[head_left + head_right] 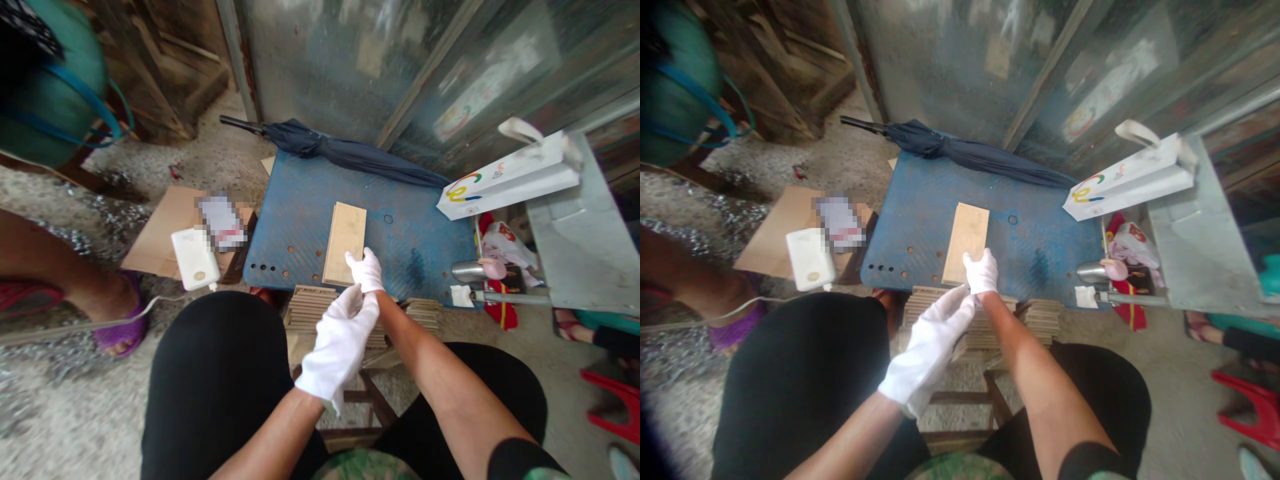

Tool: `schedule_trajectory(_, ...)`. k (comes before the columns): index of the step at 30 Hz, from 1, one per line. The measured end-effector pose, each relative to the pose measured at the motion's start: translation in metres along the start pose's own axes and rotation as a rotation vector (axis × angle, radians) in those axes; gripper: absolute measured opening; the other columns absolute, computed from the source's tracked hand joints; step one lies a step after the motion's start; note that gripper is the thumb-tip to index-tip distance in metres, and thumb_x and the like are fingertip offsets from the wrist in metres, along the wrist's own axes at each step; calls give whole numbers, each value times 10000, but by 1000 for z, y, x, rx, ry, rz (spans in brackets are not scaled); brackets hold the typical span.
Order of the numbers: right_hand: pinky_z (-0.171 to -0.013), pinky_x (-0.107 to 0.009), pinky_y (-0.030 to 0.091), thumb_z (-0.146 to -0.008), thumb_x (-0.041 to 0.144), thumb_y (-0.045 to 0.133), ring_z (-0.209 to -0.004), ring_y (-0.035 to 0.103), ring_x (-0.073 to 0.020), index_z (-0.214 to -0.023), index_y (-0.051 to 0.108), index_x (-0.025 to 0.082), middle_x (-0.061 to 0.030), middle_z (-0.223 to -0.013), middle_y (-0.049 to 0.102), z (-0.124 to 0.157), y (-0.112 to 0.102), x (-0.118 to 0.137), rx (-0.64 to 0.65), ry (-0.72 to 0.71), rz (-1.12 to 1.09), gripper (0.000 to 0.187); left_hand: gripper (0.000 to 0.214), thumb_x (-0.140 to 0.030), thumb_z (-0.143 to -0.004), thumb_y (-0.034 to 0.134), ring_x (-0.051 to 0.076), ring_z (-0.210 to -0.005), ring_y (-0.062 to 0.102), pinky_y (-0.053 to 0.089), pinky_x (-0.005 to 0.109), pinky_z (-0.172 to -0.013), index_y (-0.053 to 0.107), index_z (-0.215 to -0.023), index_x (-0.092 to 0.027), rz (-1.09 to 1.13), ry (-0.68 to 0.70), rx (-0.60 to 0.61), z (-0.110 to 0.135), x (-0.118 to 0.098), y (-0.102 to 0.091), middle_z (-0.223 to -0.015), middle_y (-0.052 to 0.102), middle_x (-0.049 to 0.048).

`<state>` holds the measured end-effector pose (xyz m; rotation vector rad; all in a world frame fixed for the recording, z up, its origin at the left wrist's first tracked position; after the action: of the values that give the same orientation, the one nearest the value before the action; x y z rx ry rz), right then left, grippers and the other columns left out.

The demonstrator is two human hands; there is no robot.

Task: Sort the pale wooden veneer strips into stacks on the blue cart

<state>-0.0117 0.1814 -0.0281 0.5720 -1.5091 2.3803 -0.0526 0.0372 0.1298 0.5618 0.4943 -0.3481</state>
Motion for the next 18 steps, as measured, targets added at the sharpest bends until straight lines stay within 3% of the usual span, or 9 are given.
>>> schedule_trajectory(3,-993,-286,478,-837,412,647,-1157,636,-220,-1294,587,140,-125,-1235,682,22,-8,-20,66,31,-178,535,305,-195,-796,680,224,-1171,652,477,304,-1052,703,-1099,-165,-106,21,19,-4,3,-1,-1222,717,83)
schedule_trajectory(6,-1027,-307,463,-803,360,662,-1215,610,-242,-1308,580,97,-171,-1326,628,49,-20,-45,83,69,-278,575,366,-253,-839,647,224,-1185,643,471,288,-1051,665,-1183,-131,-238,37,-7,-8,7,-5,-1261,695,108)
schedule_trajectory(9,-1030,-349,473,-768,362,670,-1174,639,-262,-1250,624,91,-172,-1265,668,79,-32,-76,97,84,-360,555,416,-332,-859,635,218,-1226,615,443,264,-1066,654,-1217,-121,-405,96,-43,-12,13,-9,-1301,669,122)
schedule_trajectory(13,-1054,-373,460,-695,436,708,-1165,647,-276,-1164,661,97,-184,-1239,680,123,-45,-113,54,129,-559,580,511,-444,-900,542,221,-1205,625,469,268,-1027,614,-1291,-122,-676,165,18,-17,23,-14,-1319,658,123)
schedule_trajectory(18,-1048,-383,464,-691,488,717,-1155,654,-277,-1169,660,113,-172,-1219,692,177,-74,-119,115,75,-711,610,521,-463,-912,466,238,-1238,601,420,278,-1066,636,-1260,-114,-954,226,45,-16,34,-15,-1306,665,125)
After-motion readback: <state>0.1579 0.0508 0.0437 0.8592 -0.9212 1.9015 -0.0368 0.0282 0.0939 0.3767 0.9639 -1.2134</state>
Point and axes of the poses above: each hand's wrist, its own z-axis away from the middle knuckle, its own y-axis out of the palm, x = y × z, the point moved 1 cm from there along -z, towards the middle knuckle
